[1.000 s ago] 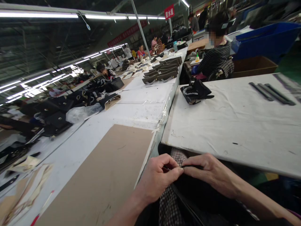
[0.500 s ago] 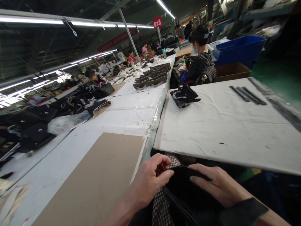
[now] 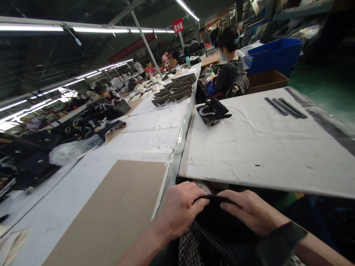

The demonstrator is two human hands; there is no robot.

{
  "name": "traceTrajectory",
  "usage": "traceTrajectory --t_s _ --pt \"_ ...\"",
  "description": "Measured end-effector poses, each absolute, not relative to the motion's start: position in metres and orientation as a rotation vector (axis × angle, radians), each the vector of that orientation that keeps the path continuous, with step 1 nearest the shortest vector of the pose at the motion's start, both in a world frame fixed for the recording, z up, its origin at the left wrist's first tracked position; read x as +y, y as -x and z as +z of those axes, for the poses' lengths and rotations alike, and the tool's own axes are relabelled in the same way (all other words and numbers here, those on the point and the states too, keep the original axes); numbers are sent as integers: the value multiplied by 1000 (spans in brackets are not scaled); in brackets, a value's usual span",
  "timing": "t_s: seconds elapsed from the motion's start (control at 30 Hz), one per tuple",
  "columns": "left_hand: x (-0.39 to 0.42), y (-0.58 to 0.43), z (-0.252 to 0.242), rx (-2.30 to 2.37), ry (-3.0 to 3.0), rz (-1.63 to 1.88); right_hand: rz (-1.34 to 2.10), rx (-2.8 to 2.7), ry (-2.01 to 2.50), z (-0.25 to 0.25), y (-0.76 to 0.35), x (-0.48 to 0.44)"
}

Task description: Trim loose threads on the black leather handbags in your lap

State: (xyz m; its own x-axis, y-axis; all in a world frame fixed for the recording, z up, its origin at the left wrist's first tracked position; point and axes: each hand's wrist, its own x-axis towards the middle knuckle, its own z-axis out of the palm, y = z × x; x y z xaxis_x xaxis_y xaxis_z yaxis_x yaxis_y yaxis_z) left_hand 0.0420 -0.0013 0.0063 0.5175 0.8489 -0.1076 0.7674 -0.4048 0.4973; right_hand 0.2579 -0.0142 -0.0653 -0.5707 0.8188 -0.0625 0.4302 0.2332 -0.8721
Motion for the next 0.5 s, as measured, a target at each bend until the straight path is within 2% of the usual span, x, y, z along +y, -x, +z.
traceTrajectory --t_s 0.27,0.5 --pt "39 -47 5 1364 -1995 133 1399 -2040 1168 -78 -262 26" --pt "77 -44 -18 1327 -1665 188 1548 -1955 1222 -88 -264 53"
